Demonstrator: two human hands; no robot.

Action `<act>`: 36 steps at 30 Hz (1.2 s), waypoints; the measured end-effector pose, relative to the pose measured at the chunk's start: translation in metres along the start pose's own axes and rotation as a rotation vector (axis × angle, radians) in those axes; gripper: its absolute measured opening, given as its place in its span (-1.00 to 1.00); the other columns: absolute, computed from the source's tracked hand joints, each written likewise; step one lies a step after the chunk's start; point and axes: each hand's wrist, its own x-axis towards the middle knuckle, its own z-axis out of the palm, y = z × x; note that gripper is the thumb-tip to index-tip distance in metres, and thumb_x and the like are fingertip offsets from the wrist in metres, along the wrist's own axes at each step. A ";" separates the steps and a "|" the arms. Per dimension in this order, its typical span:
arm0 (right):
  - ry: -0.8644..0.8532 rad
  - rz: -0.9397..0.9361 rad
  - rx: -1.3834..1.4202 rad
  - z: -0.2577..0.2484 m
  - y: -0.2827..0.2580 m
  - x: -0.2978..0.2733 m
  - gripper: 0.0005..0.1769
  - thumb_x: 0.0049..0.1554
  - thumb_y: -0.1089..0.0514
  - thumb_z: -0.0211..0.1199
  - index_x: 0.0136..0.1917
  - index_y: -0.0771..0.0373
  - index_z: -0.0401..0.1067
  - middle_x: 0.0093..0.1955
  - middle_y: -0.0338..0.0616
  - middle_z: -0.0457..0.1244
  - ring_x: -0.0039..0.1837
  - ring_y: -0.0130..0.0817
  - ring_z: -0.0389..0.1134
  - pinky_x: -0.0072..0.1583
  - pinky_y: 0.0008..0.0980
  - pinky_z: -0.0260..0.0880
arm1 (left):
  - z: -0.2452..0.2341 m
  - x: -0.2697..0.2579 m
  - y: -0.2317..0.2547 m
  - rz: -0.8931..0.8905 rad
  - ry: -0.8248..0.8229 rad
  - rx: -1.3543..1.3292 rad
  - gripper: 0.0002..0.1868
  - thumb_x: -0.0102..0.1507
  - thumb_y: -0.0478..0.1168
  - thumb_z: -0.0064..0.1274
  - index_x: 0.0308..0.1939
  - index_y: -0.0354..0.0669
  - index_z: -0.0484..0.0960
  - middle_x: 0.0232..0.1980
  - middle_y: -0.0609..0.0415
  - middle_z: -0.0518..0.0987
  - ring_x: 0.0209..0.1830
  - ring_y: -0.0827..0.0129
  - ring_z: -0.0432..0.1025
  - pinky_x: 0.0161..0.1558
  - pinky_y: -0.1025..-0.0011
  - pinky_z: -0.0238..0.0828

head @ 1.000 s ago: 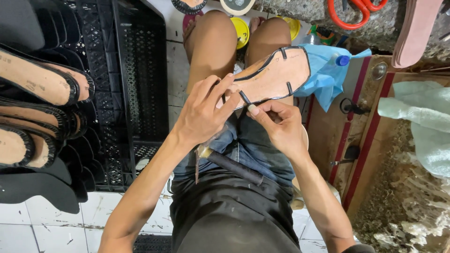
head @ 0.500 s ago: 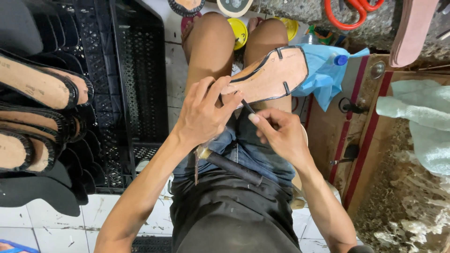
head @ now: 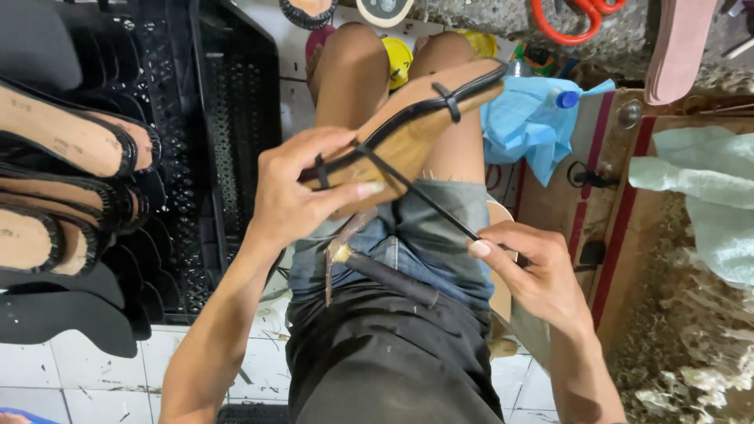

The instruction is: Assembling sandals by pulling straps over a wooden last and securing them to the sole using a hammer and scissors.

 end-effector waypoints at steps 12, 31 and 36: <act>-0.081 -0.069 0.046 -0.003 0.003 0.002 -0.87 -0.01 0.28 0.10 -0.32 0.33 0.44 -0.27 -0.01 0.28 -0.27 -0.38 0.27 -0.20 -0.31 0.34 | 0.011 -0.033 0.007 -0.475 0.121 -0.481 -0.40 -0.31 -0.30 0.33 -0.18 -0.28 0.56 -0.35 -0.01 0.53 -0.32 0.50 0.36 -0.19 0.58 0.32; 0.492 0.237 0.848 0.085 0.034 0.017 -0.85 0.02 0.29 0.11 -0.35 0.38 0.38 -0.38 -0.10 0.22 -0.26 -0.45 0.26 -0.12 -0.52 0.27 | 0.012 0.002 0.031 -0.553 -0.118 0.331 -0.53 0.14 0.06 -0.13 -0.04 -0.21 0.40 -0.22 -0.12 0.54 -0.22 -0.13 0.39 -0.17 -0.02 0.27; 0.487 0.295 0.827 0.092 0.029 0.040 -0.81 0.05 0.17 0.10 -0.33 0.29 0.39 -0.33 -0.21 0.27 -0.20 -0.57 0.24 -0.05 -0.62 0.24 | 0.049 -0.031 0.015 0.403 -0.182 1.045 -0.48 0.10 -0.24 -0.14 0.17 -0.11 0.32 0.22 -0.02 0.24 0.21 0.25 0.19 0.16 0.10 0.05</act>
